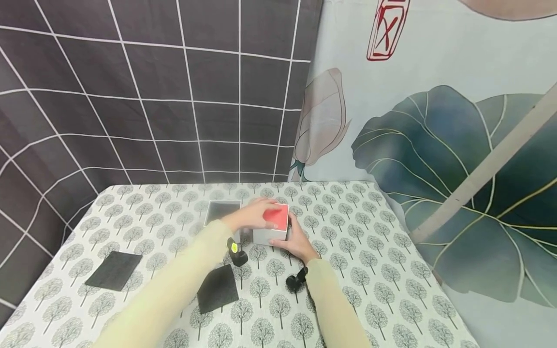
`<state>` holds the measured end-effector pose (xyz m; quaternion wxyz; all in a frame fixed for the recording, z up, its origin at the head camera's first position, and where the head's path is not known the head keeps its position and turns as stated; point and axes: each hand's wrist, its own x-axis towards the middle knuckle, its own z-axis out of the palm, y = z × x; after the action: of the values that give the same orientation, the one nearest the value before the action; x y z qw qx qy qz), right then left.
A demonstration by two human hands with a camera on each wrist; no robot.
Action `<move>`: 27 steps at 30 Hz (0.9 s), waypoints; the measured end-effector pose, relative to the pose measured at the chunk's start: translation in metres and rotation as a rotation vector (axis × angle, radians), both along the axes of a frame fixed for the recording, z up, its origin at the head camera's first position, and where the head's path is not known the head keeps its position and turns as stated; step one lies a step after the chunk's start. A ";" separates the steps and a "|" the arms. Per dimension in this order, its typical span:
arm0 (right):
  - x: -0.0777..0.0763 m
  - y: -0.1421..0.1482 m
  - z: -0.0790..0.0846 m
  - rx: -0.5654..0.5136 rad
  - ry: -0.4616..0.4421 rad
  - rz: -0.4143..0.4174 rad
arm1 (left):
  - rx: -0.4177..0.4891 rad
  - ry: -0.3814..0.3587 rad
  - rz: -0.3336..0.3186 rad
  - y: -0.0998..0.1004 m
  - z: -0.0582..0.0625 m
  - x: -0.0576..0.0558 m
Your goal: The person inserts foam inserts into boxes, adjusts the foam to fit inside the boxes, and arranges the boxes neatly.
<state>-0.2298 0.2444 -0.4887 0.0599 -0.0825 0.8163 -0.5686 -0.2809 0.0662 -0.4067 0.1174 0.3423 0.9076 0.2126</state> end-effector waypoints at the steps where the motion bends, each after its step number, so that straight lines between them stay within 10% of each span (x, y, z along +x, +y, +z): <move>1: 0.001 -0.001 0.003 -0.002 -0.004 0.003 | 0.001 0.002 0.005 0.000 0.000 0.000; 18: -0.004 0.000 -0.013 0.010 0.009 -0.011 | -0.035 0.069 0.102 0.010 -0.003 0.004; 27: -0.009 0.001 -0.027 0.033 0.036 -0.083 | -0.132 0.072 0.115 -0.011 0.018 -0.006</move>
<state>-0.2389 0.2458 -0.5157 0.0232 -0.0576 0.8293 -0.5553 -0.2871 0.0552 -0.3885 0.0947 0.2888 0.9414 0.1465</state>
